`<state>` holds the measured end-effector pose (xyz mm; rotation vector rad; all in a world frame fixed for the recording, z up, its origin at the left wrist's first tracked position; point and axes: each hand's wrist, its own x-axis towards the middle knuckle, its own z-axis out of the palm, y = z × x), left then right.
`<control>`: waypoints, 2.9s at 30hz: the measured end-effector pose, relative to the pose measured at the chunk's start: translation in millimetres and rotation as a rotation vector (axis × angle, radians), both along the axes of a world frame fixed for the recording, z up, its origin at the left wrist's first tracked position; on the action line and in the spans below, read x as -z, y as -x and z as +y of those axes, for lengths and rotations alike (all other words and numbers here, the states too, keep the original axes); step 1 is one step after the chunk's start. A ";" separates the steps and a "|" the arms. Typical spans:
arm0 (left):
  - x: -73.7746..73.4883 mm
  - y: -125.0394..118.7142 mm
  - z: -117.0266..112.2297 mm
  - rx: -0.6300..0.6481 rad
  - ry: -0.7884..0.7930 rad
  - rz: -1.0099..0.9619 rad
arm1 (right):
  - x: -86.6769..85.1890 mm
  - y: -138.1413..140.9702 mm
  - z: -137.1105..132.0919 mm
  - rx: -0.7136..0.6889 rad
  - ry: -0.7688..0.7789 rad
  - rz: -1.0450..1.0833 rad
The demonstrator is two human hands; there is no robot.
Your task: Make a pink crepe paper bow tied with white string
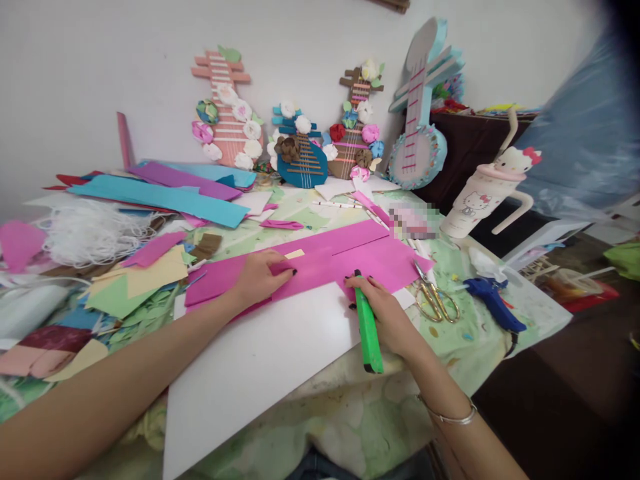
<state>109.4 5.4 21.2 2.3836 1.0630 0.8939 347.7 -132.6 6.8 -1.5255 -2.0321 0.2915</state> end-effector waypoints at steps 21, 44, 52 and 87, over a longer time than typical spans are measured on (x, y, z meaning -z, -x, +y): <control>9.0 0.2 14.3 -0.103 0.096 0.040 | 2.9 -0.9 1.8 -0.007 -0.013 -0.031; 11.1 0.3 18.4 -0.082 0.074 0.031 | -9.3 21.5 11.9 -0.239 0.038 -0.184; 8.4 4.4 27.6 -0.150 0.172 -0.025 | -6.3 22.0 11.2 -0.232 0.045 -0.156; -8.7 64.1 -49.1 0.259 -0.017 0.356 | 0.3 17.7 15.3 -0.237 0.060 -0.160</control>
